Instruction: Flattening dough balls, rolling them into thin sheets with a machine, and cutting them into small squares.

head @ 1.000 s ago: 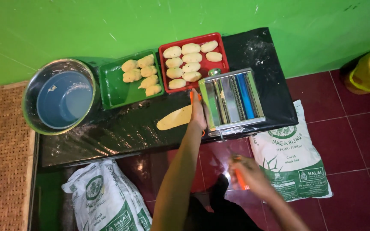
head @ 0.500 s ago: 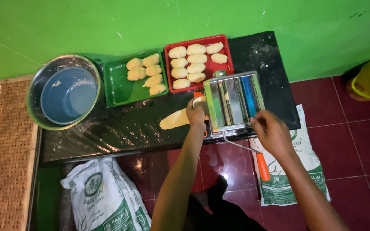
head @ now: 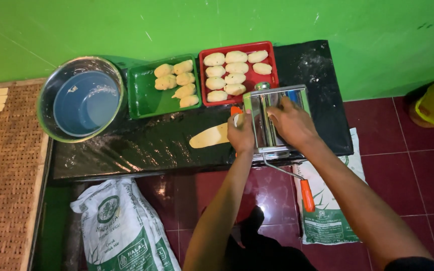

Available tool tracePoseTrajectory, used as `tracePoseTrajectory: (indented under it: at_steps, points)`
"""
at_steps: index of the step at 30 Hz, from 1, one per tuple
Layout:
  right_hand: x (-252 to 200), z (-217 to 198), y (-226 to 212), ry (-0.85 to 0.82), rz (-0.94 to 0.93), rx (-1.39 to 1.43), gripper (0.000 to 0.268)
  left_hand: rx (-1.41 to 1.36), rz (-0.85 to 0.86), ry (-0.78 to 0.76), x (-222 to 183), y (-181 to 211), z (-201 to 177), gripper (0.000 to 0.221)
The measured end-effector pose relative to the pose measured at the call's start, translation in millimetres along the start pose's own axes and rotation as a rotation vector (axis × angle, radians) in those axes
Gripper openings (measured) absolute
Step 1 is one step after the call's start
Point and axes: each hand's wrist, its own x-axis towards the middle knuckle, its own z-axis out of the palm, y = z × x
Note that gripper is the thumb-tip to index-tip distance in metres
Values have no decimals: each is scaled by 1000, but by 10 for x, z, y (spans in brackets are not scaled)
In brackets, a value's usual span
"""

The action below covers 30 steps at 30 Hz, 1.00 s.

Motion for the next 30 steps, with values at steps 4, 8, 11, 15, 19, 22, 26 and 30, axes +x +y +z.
tracePoseTrajectory:
  at_steps: [4, 8, 11, 15, 19, 22, 26, 30]
  points:
    - [22, 162, -4, 25, -34, -30, 25, -10, 34, 37, -19, 16, -5, 54]
    - [37, 119, -26, -7, -32, -51, 23, -5, 59, 69, 23, -42, 36, 52]
    - [44, 109, -42, 40, -68, -20, 14, -8, 97, 101, 87, -121, 64, 47]
    - [-110, -141, -162, 150, 68, 544, 3, -1, 188, 169, 228, -251, 70, 23]
    - [-263, -193, -210, 142, 265, 743, 8, 7, 263, 156, 347, -153, -279, 24]
    - [-358, -326, -456, 173, 342, 1095, 9, 32, 206, 50, 322, 222, -684, 32]
    - [-507, -515, -1010, 203, 369, 1213, 6, 87, 251, -25, 309, 613, -1228, 33]
    - [-512, 126, -1403, 164, 433, 1320, 5, 152, 277, -49, 440, 890, -1755, 35]
